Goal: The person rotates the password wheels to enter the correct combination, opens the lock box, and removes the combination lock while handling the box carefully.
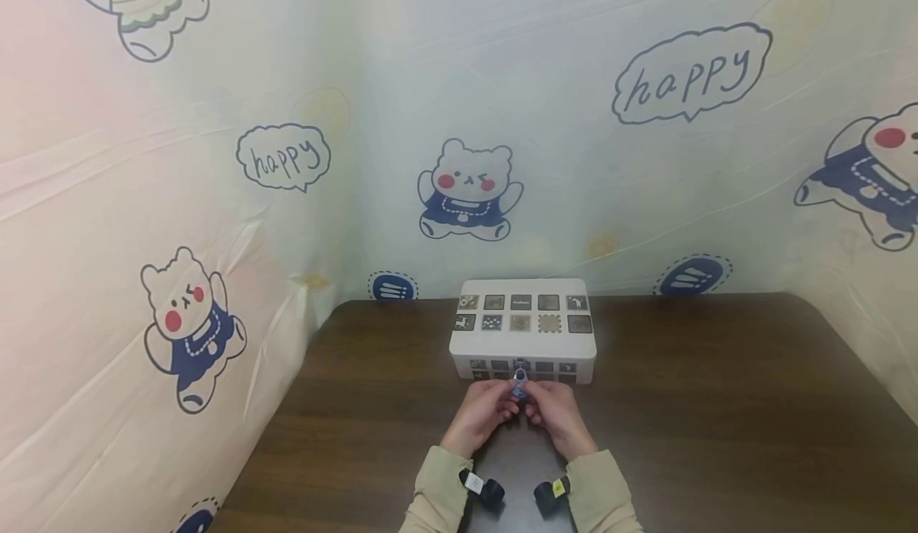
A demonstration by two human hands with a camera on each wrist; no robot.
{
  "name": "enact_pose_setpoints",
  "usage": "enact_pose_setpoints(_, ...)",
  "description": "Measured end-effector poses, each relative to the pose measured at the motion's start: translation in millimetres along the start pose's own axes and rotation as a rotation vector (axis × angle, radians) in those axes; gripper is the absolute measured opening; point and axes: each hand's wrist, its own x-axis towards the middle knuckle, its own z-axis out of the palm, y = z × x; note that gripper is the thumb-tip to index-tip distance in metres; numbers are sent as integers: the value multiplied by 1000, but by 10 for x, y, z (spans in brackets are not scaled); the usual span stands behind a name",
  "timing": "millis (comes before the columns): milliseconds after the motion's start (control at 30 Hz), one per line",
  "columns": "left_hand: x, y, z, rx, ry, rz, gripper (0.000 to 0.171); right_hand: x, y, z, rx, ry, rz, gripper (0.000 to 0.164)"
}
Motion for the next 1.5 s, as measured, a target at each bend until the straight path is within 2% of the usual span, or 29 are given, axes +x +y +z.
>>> enact_pose_setpoints(467,8,-16,-11,0,-3,-2,23,9,17,-20,-13,-10,-14,14)
enact_pose_setpoints(600,6,-11,-9,-5,-3,3,22,16,21,-28,5,-11,4,13)
enact_pose_setpoints(833,14,-7,-10,-18,3,2,19,28,16,-33,59,-10,71,24)
enact_pose_setpoints(1133,19,-8,-19,-15,-4,-4,18,25,24,-30,78,-25,93,26)
enact_pose_setpoints(1500,12,-7,-22,-7,-7,-4,21,39,35,-11,47,-17,46,20)
